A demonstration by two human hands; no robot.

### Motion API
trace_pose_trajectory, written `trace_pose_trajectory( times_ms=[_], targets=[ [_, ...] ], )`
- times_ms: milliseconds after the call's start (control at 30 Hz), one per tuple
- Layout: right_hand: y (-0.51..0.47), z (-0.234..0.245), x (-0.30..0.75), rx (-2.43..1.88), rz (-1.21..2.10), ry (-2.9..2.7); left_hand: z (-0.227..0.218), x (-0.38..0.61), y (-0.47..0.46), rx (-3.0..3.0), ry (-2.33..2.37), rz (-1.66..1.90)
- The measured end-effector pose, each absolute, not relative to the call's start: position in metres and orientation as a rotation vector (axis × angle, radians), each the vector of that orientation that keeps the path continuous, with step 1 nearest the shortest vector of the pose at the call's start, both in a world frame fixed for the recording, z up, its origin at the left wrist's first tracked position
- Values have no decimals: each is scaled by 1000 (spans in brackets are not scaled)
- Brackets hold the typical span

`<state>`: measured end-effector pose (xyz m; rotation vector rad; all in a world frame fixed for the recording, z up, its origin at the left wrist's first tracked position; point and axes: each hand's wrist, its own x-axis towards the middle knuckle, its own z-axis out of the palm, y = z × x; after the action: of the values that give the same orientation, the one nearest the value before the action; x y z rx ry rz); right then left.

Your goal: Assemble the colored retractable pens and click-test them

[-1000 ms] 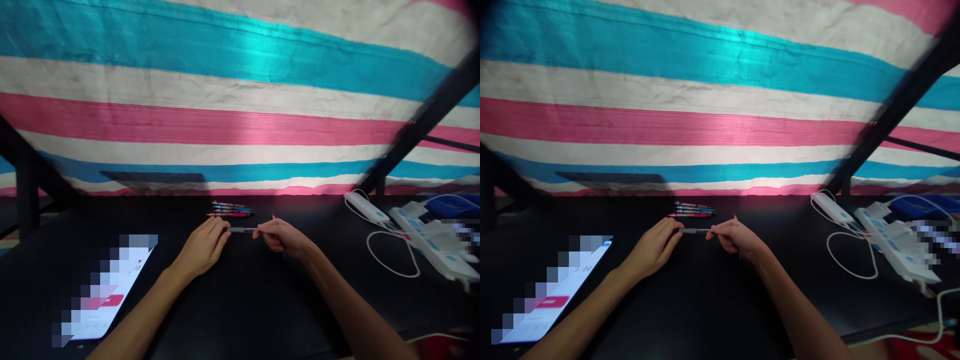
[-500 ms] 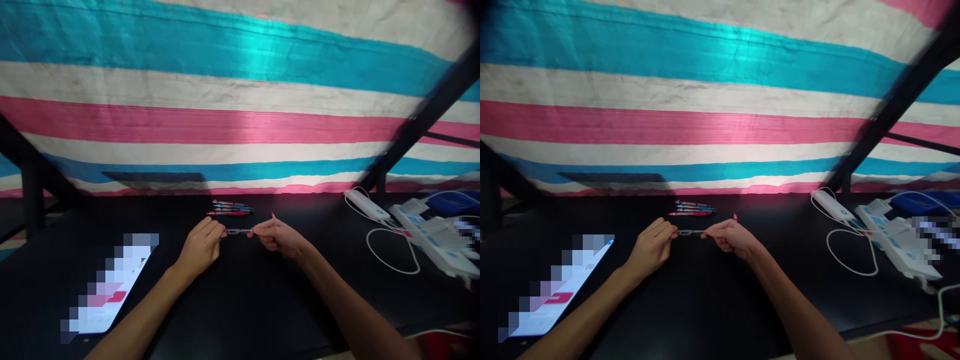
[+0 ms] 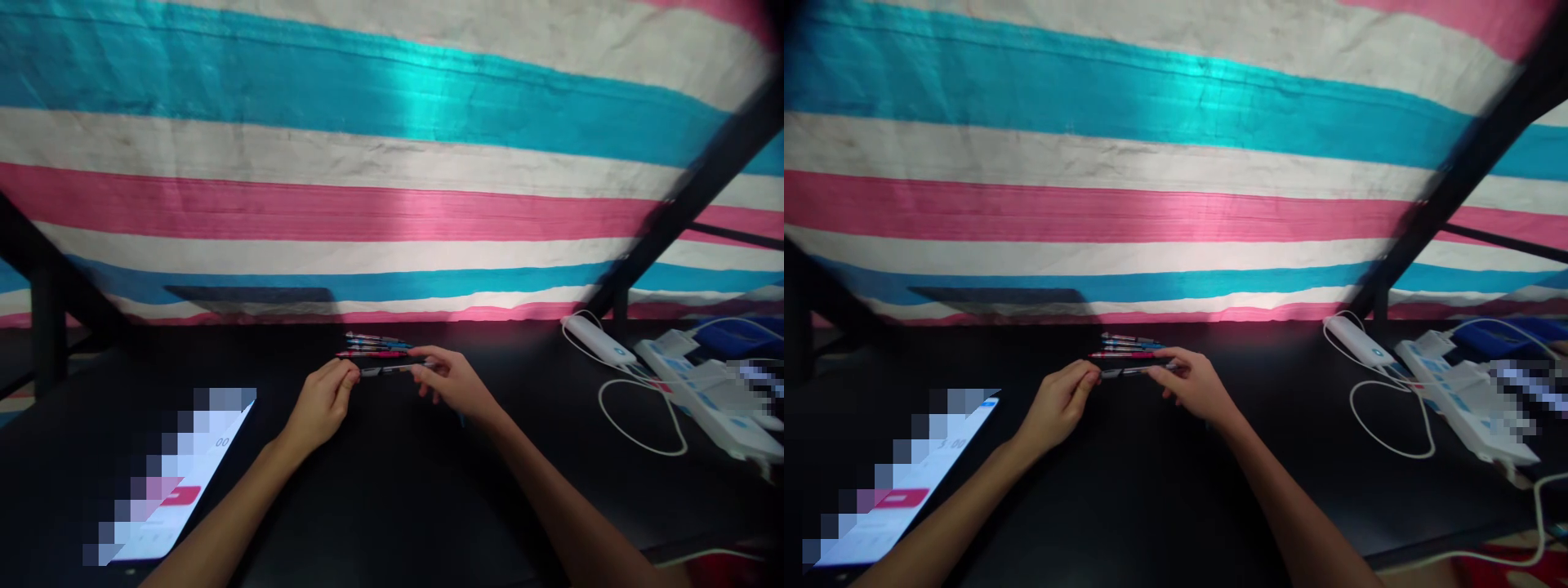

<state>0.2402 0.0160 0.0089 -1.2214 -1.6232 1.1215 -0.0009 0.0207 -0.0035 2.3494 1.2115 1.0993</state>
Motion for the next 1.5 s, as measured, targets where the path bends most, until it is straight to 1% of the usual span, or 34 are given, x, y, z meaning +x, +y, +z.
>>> trace_pose_trajectory(
  times_ms=[100, 233, 467, 800, 1067, 1233, 1333, 1400, 1500],
  targets=[
    [18, 9, 241, -1272, 1197, -1557, -1, -2, 21, 2315, 1249, 1160],
    [14, 15, 241, -1116, 1258, -1504, 1, -2, 20, 2268, 1264, 1201],
    [16, 11, 238, -1166, 1291, -1380, 0, -4, 20, 2246, 1272, 1193],
    [13, 18, 238, -1094, 1429, -1346, 1, -3, 20, 2226, 1283, 1182],
    [16, 11, 239, -1069, 1316, -1274, 0, -2, 19, 2233, 1309, 1193],
    [17, 8, 237, -1240, 1264, -1312, -4, -3, 20, 2224, 1304, 1182],
    [16, 9, 236, -1152, 1241, -1323, -5, -2, 21, 2224, 1305, 1194],
    [15, 10, 235, -1089, 1247, -1287, -4, -2, 21, 2226, 1298, 1210],
    [15, 9, 235, -1117, 1319, -1249, -2, -1, 21, 2229, 1293, 1207]
  ],
)
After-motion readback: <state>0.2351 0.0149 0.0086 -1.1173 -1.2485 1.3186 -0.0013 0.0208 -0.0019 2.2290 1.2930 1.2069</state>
